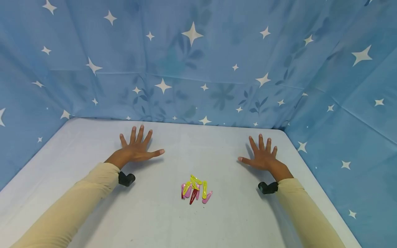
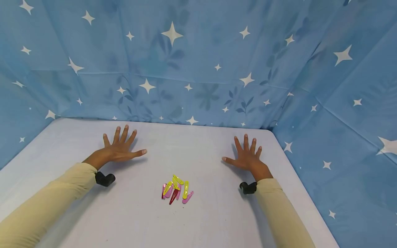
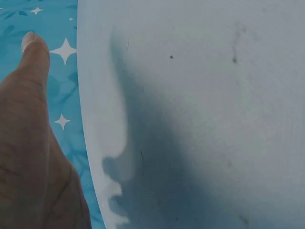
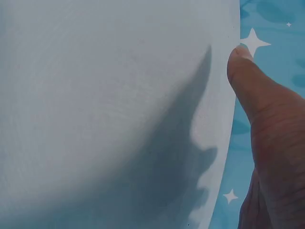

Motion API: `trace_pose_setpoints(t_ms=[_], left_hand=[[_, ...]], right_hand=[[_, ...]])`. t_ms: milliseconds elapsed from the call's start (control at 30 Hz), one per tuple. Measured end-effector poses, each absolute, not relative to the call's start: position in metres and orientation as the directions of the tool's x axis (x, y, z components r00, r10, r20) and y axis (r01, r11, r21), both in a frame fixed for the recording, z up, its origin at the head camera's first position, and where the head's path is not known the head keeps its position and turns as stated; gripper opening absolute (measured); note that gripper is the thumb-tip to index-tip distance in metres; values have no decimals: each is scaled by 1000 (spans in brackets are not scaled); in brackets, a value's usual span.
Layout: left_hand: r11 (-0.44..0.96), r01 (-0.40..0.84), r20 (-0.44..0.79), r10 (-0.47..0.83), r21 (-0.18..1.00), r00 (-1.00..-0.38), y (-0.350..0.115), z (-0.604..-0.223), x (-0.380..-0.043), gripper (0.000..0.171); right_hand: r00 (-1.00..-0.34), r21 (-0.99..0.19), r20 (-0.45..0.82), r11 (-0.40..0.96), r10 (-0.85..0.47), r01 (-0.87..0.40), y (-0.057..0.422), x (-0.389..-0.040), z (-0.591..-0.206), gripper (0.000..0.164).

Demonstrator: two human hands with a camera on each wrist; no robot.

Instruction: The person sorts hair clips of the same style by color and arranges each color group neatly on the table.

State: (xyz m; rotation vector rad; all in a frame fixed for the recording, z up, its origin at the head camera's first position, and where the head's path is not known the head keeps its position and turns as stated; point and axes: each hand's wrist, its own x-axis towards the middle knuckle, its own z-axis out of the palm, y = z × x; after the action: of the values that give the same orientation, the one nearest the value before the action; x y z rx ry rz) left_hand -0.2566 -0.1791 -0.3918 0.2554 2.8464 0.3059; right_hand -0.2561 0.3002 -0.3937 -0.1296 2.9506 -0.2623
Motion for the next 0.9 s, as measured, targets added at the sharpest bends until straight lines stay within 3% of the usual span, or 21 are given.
trace_pose_setpoints(t_ms=[167, 267, 400, 533, 733, 900], left_hand=[[951, 165, -206, 222, 260, -953, -177, -397, -257, 114], [937, 187, -172, 245, 296, -954, -171, -400, -257, 116], [899, 244, -92, 295, 363, -951, -158, -400, -253, 114], [849, 328, 2, 360, 414, -933, -144, -396, -247, 95], [707, 458, 117, 476, 539, -872, -125, -391, -236, 55], [586, 481, 120, 546, 653, -829, -111, -394, -227, 40]], right_hand=[[-981, -206, -131, 972, -145, -116, 301, -256, -395, 100], [-980, -231, -77, 960, -181, -159, 300, -256, -397, 85], [-978, -357, 3, 914, -207, -195, 294, -253, -395, 62], [-977, -489, 71, 847, -201, -209, 280, -244, -392, 46], [-962, -565, 153, 778, -226, -273, 254, -228, -395, 35], [-945, -607, 162, 726, -285, -323, 235, -218, -398, 33]])
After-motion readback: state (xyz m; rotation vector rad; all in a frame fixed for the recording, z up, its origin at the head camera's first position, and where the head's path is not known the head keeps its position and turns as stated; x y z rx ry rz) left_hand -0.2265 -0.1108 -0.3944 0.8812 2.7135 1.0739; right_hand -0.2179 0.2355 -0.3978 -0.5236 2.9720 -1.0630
